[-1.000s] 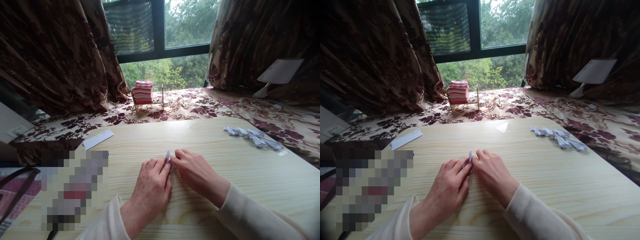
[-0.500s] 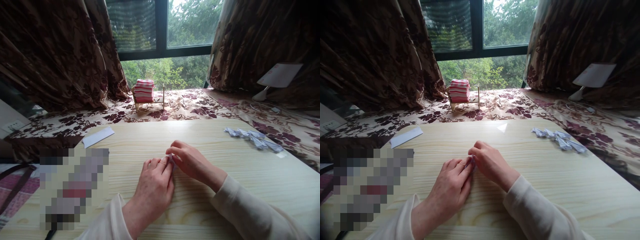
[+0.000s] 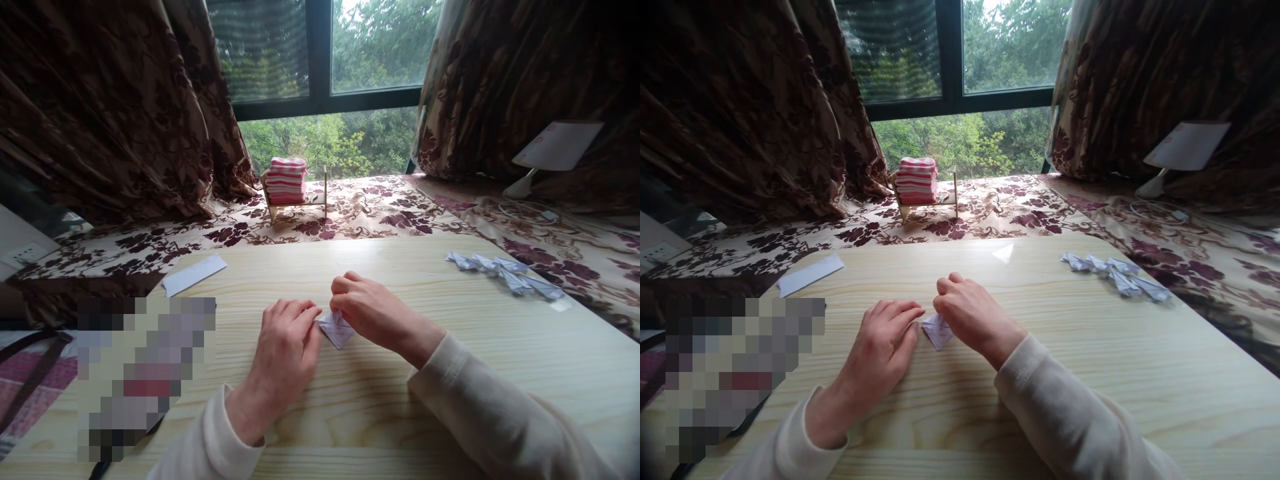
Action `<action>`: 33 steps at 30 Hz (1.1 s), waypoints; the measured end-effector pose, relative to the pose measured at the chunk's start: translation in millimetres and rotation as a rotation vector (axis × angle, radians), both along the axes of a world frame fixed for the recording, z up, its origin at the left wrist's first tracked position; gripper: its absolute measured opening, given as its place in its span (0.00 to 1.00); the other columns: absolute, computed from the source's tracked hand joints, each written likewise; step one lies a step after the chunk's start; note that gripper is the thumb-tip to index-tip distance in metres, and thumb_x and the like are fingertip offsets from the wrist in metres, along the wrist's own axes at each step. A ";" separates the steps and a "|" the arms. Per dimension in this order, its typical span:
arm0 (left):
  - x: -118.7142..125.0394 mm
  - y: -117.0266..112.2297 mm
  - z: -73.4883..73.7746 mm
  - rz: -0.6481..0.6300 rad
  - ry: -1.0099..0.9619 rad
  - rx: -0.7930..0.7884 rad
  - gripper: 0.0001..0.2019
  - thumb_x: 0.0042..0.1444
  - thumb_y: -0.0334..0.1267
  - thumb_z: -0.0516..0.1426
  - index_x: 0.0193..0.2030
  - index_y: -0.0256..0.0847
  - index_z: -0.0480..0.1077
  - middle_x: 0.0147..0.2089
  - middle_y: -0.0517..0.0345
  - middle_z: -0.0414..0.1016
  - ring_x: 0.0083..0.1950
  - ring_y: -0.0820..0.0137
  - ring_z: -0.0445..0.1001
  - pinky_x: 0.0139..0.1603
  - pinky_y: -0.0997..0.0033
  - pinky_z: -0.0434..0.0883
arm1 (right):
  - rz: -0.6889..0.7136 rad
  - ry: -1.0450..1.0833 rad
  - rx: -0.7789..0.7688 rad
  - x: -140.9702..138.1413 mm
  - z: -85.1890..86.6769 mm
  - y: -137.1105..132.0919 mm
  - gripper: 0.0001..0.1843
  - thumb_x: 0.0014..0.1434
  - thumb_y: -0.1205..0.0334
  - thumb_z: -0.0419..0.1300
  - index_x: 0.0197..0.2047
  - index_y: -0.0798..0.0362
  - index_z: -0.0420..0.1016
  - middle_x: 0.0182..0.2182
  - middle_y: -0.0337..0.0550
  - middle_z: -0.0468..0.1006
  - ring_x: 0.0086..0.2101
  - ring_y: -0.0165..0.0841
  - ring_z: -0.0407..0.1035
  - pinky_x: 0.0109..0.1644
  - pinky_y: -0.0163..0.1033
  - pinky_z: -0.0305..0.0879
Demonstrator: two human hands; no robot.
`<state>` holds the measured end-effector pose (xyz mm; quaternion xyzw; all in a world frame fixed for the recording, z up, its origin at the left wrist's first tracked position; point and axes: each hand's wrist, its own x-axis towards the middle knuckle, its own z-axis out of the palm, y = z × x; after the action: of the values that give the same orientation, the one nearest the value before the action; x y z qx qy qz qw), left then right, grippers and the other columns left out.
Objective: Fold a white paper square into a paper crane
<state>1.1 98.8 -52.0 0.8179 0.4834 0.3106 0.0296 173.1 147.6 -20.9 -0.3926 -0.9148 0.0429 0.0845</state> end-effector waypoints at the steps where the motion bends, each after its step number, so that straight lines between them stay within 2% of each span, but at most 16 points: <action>1: -1.2 2.1 1.1 -0.005 0.037 0.003 0.12 0.59 0.29 0.51 0.46 0.38 0.73 0.46 0.49 0.75 0.49 0.59 0.68 0.51 0.52 0.64 | 0.002 0.003 -0.001 0.2 -0.8 0.4 0.11 0.61 0.71 0.57 0.28 0.55 0.76 0.33 0.46 0.72 0.38 0.34 0.61 0.35 0.36 0.58; 5: 2.0 5.2 4.8 -0.083 0.200 -0.031 0.13 0.60 0.32 0.51 0.48 0.40 0.73 0.45 0.51 0.74 0.48 0.59 0.67 0.57 0.47 0.59 | 0.014 0.020 -0.007 0.6 -3.5 2.0 0.11 0.61 0.70 0.58 0.27 0.56 0.76 0.33 0.45 0.72 0.38 0.34 0.62 0.36 0.35 0.59; 9: 3.5 2.7 6.0 -0.106 0.303 -0.033 0.13 0.62 0.34 0.49 0.47 0.39 0.72 0.44 0.52 0.74 0.49 0.59 0.67 0.61 0.42 0.54 | 0.022 0.033 -0.010 1.4 -3.8 1.7 0.12 0.61 0.70 0.58 0.26 0.56 0.76 0.32 0.45 0.72 0.37 0.33 0.62 0.37 0.35 0.59; 16: -9.3 -3.3 5.8 -0.125 0.364 0.004 0.12 0.62 0.33 0.49 0.48 0.38 0.70 0.46 0.51 0.74 0.50 0.60 0.68 0.62 0.44 0.52 | 0.004 0.046 -0.002 2.7 -2.9 0.3 0.13 0.59 0.75 0.56 0.27 0.56 0.77 0.35 0.46 0.73 0.38 0.34 0.63 0.36 0.35 0.59; 20: -2.2 1.9 7.4 -0.123 0.424 -0.021 0.14 0.63 0.34 0.48 0.52 0.37 0.68 0.44 0.51 0.73 0.48 0.60 0.68 0.62 0.44 0.54 | -0.008 0.051 -0.004 1.0 -4.7 0.7 0.13 0.60 0.75 0.56 0.28 0.56 0.78 0.38 0.48 0.73 0.40 0.34 0.63 0.37 0.35 0.60; 24: 2.4 6.7 8.5 -0.147 0.500 0.013 0.14 0.62 0.34 0.48 0.50 0.34 0.69 0.42 0.49 0.73 0.48 0.58 0.68 0.61 0.46 0.54 | -0.022 0.057 -0.008 1.2 -5.8 0.2 0.13 0.60 0.75 0.55 0.28 0.57 0.77 0.41 0.49 0.73 0.41 0.35 0.63 0.39 0.36 0.61; 29: -11.3 6.1 12.6 -0.170 0.473 0.009 0.14 0.62 0.33 0.48 0.50 0.36 0.70 0.43 0.50 0.74 0.47 0.60 0.69 0.60 0.47 0.55 | -0.033 0.060 -0.005 1.7 -4.6 -0.3 0.13 0.59 0.75 0.56 0.26 0.56 0.77 0.38 0.48 0.73 0.39 0.34 0.63 0.35 0.36 0.60; 33: -15.2 6.5 21.0 -0.152 0.366 -0.049 0.11 0.59 0.34 0.51 0.43 0.39 0.73 0.45 0.51 0.74 0.48 0.60 0.69 0.55 0.50 0.60 | -0.038 0.089 -0.009 3.1 -6.2 0.7 0.13 0.58 0.75 0.56 0.25 0.55 0.77 0.37 0.47 0.73 0.38 0.34 0.63 0.34 0.35 0.59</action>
<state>-14.0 105.3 -31.0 0.8940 0.4248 0.1418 -0.0157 176.2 148.3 -27.1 -0.4080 -0.9023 0.0630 0.1240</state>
